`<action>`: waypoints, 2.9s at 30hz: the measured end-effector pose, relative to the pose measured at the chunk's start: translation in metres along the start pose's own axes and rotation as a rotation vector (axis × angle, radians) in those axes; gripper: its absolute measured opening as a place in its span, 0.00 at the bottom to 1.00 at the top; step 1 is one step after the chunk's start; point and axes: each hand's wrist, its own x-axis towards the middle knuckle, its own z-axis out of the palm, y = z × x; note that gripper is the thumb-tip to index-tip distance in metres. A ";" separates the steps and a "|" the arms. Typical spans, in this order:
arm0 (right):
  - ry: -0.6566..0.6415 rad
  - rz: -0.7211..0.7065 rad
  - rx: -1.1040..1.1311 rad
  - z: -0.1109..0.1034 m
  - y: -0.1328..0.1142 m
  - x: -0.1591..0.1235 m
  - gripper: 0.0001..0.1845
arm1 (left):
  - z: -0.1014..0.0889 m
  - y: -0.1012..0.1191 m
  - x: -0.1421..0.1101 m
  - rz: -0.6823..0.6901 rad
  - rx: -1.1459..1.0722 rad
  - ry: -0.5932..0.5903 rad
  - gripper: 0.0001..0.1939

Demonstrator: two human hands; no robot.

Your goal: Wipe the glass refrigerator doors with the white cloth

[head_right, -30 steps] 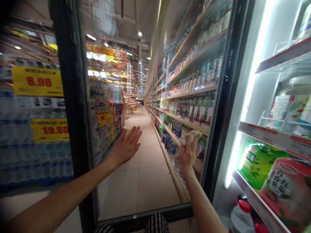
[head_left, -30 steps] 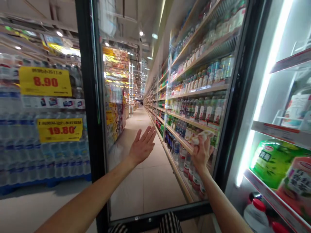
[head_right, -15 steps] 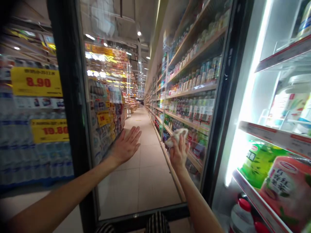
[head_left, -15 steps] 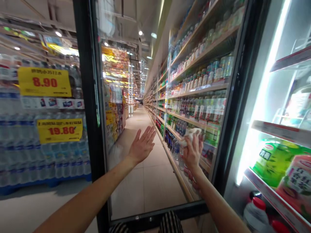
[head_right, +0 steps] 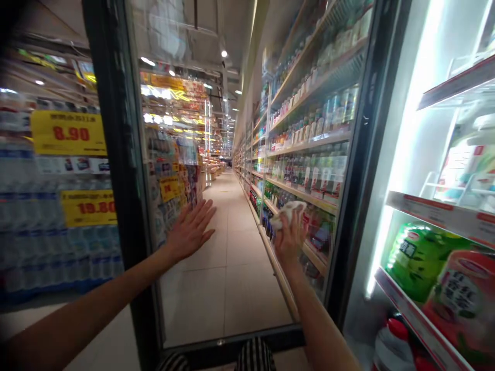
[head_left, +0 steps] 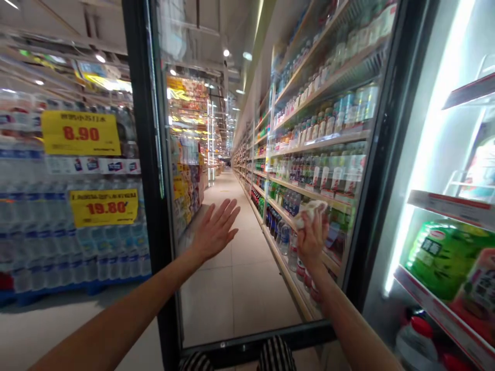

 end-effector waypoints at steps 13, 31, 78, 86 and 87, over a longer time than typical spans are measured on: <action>-0.108 -0.273 0.081 0.007 -0.056 0.011 0.23 | -0.004 -0.015 -0.014 -0.038 0.010 0.017 0.34; 0.134 -0.050 0.128 0.025 -0.108 0.121 0.23 | -0.062 -0.066 -0.035 -0.156 0.071 0.038 0.33; -0.060 -0.763 0.026 0.016 -0.151 0.179 0.22 | -0.050 -0.084 0.085 -0.185 0.055 0.211 0.30; 0.164 0.060 -0.030 0.000 -0.050 0.207 0.25 | -0.032 -0.080 0.090 -0.314 0.037 0.183 0.30; 0.163 0.030 -0.024 0.001 -0.051 0.201 0.26 | -0.031 -0.080 0.089 -0.317 0.028 0.186 0.30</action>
